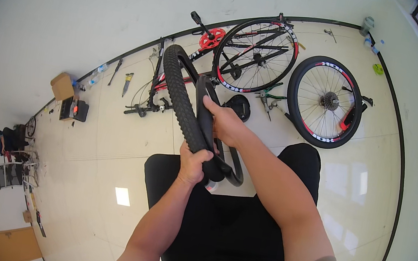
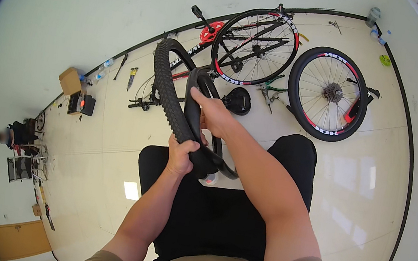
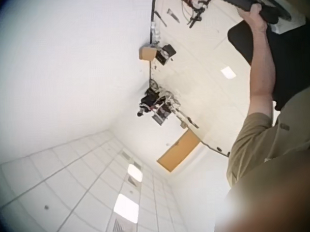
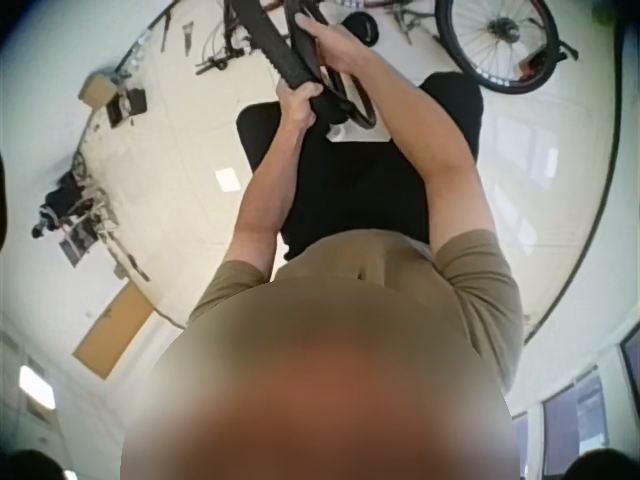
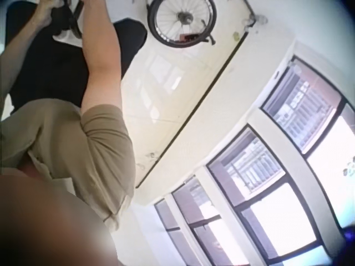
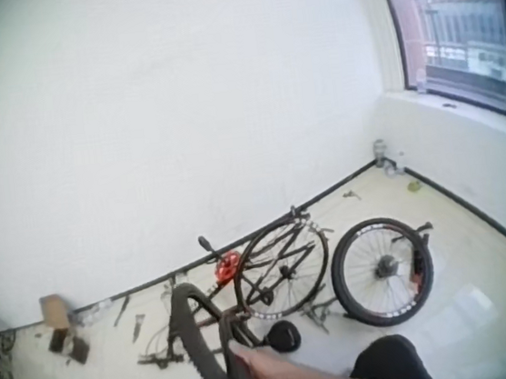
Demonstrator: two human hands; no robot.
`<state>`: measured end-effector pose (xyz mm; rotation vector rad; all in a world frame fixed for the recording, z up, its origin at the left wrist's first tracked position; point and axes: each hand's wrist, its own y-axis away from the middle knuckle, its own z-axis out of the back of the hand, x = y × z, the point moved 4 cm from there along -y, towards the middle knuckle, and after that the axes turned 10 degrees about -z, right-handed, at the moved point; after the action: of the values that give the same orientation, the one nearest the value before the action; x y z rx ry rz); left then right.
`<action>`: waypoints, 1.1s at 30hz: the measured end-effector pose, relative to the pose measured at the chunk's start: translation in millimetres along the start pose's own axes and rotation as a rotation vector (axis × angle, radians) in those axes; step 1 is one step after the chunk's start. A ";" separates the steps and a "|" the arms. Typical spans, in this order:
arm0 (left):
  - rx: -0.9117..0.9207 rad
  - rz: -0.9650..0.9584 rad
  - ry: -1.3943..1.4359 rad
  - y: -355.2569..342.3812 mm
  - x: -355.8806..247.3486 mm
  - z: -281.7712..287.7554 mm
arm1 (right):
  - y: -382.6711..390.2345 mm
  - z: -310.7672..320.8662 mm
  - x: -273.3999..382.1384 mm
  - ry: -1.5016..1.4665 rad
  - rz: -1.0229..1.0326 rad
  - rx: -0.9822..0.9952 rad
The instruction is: The person removes a bicycle tire from the rim, inspects the inside of the tire, and then places a yellow inner tube into the tire. The person is seated on a chair throughout the process.
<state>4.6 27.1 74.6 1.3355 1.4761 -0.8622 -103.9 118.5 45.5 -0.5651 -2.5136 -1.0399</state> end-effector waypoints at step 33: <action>-0.247 0.240 0.042 -42.5 21.5 41.2 | -12.0 54.7 -37.0 0.032 -0.041 -0.158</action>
<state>-29.1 -11.1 37.6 1.3167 1.3702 -0.4840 -87.6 142.3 -15.2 -0.5378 -2.4396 -1.2608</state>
